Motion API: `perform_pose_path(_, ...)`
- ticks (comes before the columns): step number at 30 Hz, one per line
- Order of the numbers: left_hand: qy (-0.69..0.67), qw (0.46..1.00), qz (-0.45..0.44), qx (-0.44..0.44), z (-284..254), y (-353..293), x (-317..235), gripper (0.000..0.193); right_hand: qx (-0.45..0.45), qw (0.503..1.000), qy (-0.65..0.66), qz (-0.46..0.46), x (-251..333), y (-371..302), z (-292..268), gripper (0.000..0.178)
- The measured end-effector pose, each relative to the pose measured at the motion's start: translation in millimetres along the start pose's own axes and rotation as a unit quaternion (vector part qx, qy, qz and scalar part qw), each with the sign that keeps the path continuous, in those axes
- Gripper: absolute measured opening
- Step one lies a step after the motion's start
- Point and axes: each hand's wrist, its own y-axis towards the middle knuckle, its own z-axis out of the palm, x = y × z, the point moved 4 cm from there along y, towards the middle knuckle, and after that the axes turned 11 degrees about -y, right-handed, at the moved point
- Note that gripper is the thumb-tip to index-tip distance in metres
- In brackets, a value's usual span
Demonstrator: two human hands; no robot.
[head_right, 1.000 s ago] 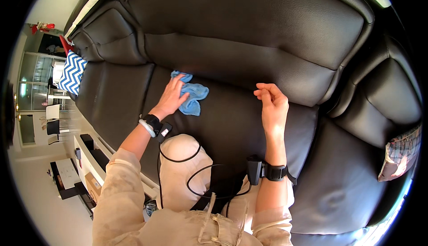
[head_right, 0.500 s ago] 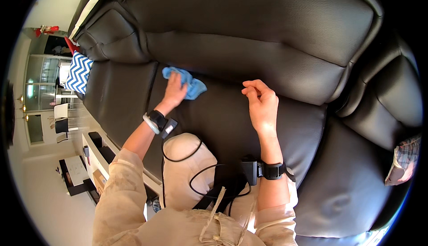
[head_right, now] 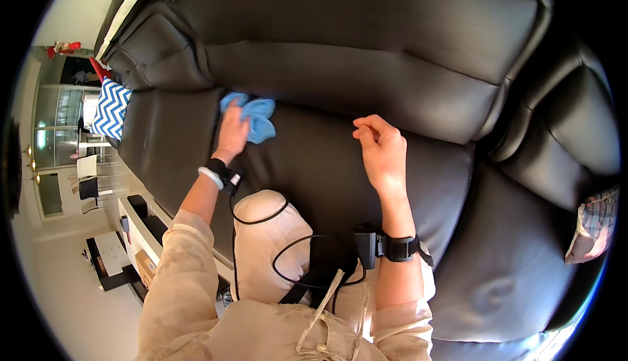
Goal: The person wipes the surface of a dark leather sofa using a blue cloth. They systematically clean the backrest, seat cushions, and armrests, moving from one section to another to cover the entire visible area of the furniture.
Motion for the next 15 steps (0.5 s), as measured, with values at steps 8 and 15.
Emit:
perform_pose_path(8, -0.021, 0.987, -0.157, -0.02, 5, -56, 75, 0.047, 0.027, 0.999, 0.036, 0.001, 13, 0, 8, 0.021)
perform_pose_path(15, 0.034, 0.916, 0.012, 0.399, 41, -21, -163, 0.071, 0.011, 0.999, 0.031, -0.022, 5, -2, 4, 0.019)
